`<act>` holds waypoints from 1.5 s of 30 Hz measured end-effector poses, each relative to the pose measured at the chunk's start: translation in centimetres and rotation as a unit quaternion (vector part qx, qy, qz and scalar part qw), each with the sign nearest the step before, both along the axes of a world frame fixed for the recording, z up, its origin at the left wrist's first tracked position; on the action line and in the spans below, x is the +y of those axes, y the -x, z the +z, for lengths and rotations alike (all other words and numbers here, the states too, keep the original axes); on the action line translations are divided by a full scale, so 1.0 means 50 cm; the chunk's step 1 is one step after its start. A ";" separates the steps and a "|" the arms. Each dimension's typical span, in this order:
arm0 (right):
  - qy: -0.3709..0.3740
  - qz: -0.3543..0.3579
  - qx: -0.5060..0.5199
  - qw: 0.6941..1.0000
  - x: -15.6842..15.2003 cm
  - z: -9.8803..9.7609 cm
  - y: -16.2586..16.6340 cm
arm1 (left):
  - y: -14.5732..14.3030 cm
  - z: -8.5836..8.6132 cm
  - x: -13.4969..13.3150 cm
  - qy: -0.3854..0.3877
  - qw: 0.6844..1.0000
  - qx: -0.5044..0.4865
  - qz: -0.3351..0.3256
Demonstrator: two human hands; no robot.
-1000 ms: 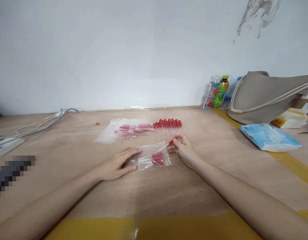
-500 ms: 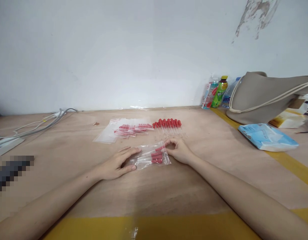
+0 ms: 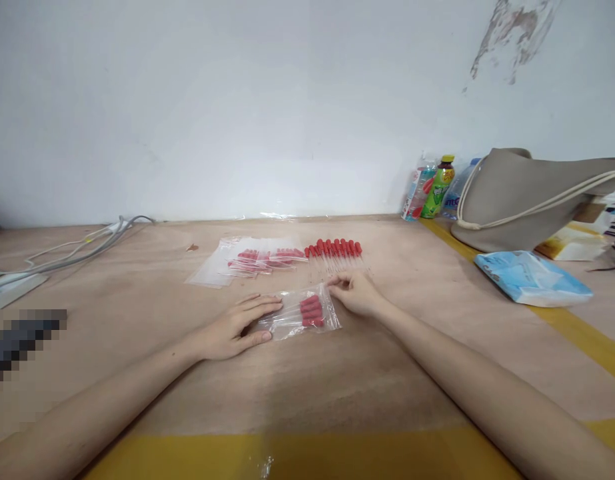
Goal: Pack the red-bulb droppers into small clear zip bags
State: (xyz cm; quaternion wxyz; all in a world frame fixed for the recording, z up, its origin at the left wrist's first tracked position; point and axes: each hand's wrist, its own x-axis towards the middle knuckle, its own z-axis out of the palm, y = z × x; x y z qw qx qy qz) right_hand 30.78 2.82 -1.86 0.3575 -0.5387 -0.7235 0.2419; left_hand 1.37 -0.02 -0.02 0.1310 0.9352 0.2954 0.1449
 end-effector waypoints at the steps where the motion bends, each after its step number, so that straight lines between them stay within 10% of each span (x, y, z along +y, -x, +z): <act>1: -0.005 -0.036 -0.033 0.999 0.010 0.013 0.000 | 0.000 -0.001 0.002 0.000 1.000 0.002 -0.001; 10: 0.009 -0.228 -0.255 0.940 0.131 0.096 0.083 | 0.005 -0.018 0.008 0.002 1.000 -0.024 -0.010; 22: 0.045 -0.211 -0.212 0.953 0.169 0.101 0.068 | 0.008 -0.014 0.007 0.014 1.000 0.004 -0.011; 28: -0.068 -0.175 0.079 0.979 0.079 0.050 -0.009 | 0.007 -0.016 0.006 -0.001 1.000 -0.001 -0.010; 35: 0.035 -0.172 0.360 0.916 -0.016 -0.007 -0.014 | 0.006 -0.011 0.003 0.003 1.000 0.006 -0.006; 45: 0.110 -0.123 0.460 0.873 -0.047 0.002 0.031 | 0.005 -0.006 0.002 0.007 1.000 -0.004 -0.006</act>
